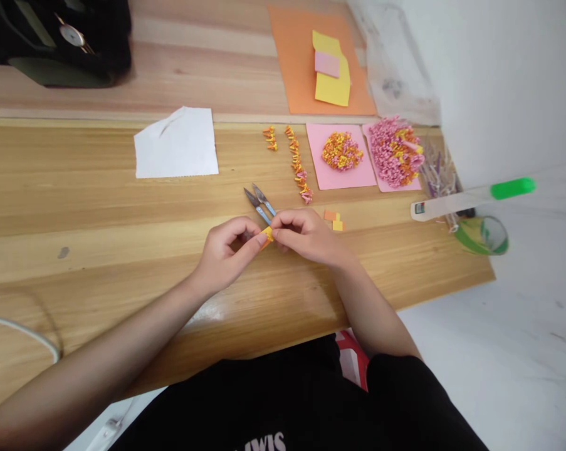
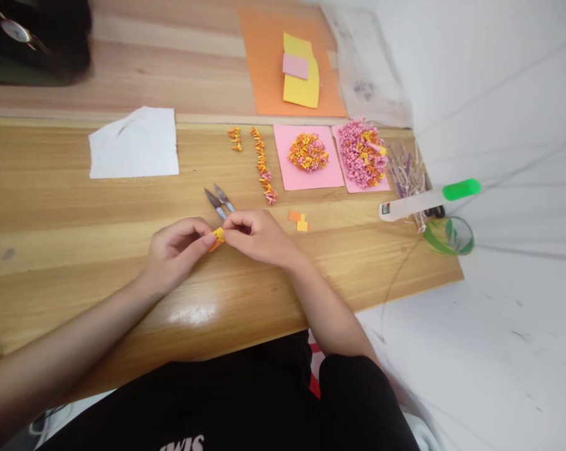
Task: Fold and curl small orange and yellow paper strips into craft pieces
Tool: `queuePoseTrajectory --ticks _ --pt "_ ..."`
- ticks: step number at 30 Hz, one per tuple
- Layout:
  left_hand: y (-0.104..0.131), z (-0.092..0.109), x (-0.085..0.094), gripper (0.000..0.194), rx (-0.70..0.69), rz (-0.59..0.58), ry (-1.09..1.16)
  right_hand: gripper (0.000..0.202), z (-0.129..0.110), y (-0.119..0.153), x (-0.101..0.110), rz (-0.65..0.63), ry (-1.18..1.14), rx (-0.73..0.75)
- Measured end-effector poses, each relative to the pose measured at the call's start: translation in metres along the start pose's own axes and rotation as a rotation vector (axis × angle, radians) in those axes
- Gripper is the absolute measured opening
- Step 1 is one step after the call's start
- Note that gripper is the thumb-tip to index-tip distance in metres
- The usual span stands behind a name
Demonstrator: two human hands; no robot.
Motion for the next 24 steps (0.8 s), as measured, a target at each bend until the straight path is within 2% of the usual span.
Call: queuePoseTrajectory --ticks 24 --pt "-0.0002 0.0000 0.0018 0.017 -0.001 -0.016 -0.062 0.014 -0.0006 0.0003 0.0011 0.011 -0.039 0.025"
Point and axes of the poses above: each hand's wrist, its own y-axis away from the middle knuckle, its own x-axis out of the back of the hand, z = x × y, the point moved 10 cm from there along -y, towards the middle knuckle, and after that the axes turned 5 degrees about -x, right-handed, at the moved point
